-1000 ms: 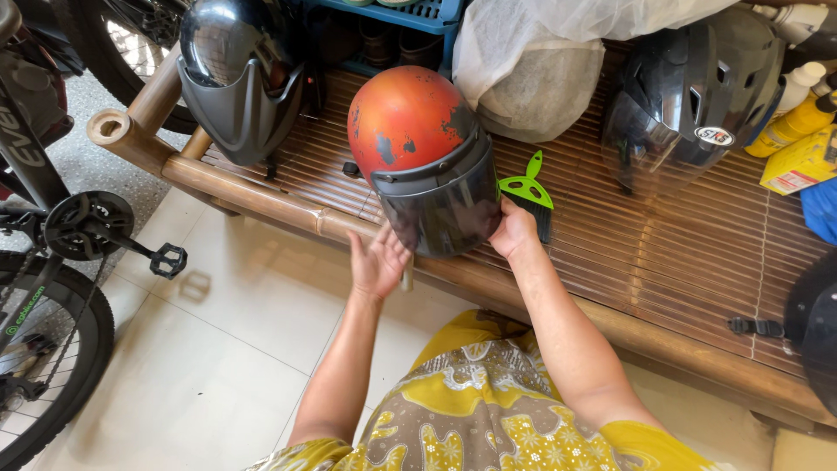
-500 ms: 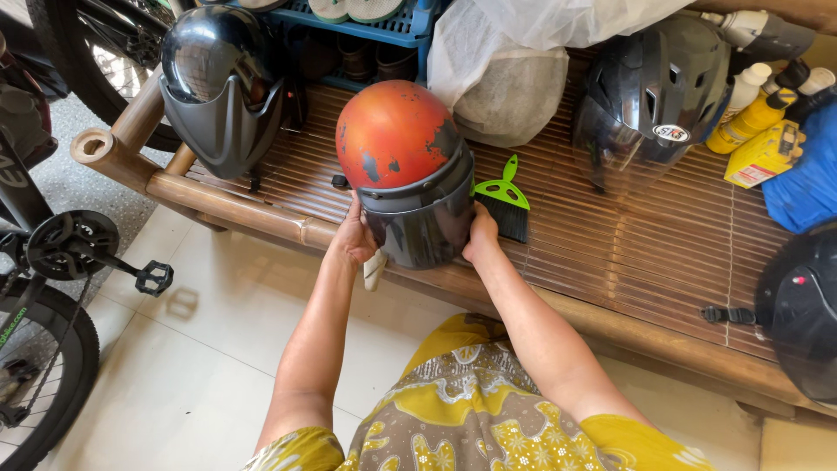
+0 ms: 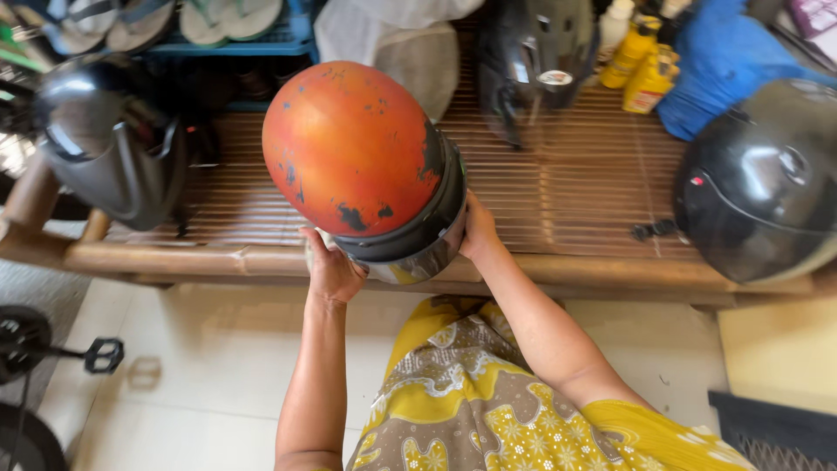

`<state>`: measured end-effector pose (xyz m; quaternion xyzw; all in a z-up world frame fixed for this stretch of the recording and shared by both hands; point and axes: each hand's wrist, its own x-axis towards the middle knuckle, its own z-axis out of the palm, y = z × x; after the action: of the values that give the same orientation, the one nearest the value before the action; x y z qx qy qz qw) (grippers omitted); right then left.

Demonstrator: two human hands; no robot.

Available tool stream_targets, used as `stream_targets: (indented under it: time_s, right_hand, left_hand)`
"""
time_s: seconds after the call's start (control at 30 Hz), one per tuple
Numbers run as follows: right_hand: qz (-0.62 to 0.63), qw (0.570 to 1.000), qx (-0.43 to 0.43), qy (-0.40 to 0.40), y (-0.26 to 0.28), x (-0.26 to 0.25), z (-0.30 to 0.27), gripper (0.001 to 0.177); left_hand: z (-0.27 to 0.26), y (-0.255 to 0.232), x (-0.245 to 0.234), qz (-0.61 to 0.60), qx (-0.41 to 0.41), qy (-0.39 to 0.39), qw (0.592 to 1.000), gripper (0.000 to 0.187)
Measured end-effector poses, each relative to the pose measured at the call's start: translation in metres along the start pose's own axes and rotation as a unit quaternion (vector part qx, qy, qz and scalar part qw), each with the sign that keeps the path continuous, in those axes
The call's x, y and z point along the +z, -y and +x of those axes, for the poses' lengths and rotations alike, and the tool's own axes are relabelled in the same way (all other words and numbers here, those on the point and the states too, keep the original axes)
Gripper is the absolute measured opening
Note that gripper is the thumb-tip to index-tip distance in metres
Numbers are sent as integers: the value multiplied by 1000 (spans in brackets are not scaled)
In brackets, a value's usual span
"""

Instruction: The person wipes a red motorcycle helmet with a cloth, then uses a small brush to sweep a bamboo bench and dust off a white cloth bag. The person places the bag on a bicycle seat and brushes the bag and bicycle frame.

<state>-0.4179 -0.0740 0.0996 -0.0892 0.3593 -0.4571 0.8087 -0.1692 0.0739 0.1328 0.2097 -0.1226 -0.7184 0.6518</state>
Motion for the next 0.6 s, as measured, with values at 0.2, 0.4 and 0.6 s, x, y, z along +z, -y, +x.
stream_targets:
  time_s: [0.2, 0.4, 0.6]
  right_hand:
    - [-75, 984, -132, 95, 17, -36, -38, 40]
    - [-155, 972, -99, 149, -17, -53, -30, 42]
    - [-545, 824, -93, 121, -10, -54, 8, 29]
  left_hand:
    - [11, 46, -23, 22, 31, -62, 997, 77]
    - [-31, 38, -73, -204, 36, 16, 978, 70]
    - [-71, 27, -79, -77, 67, -146, 984, 71]
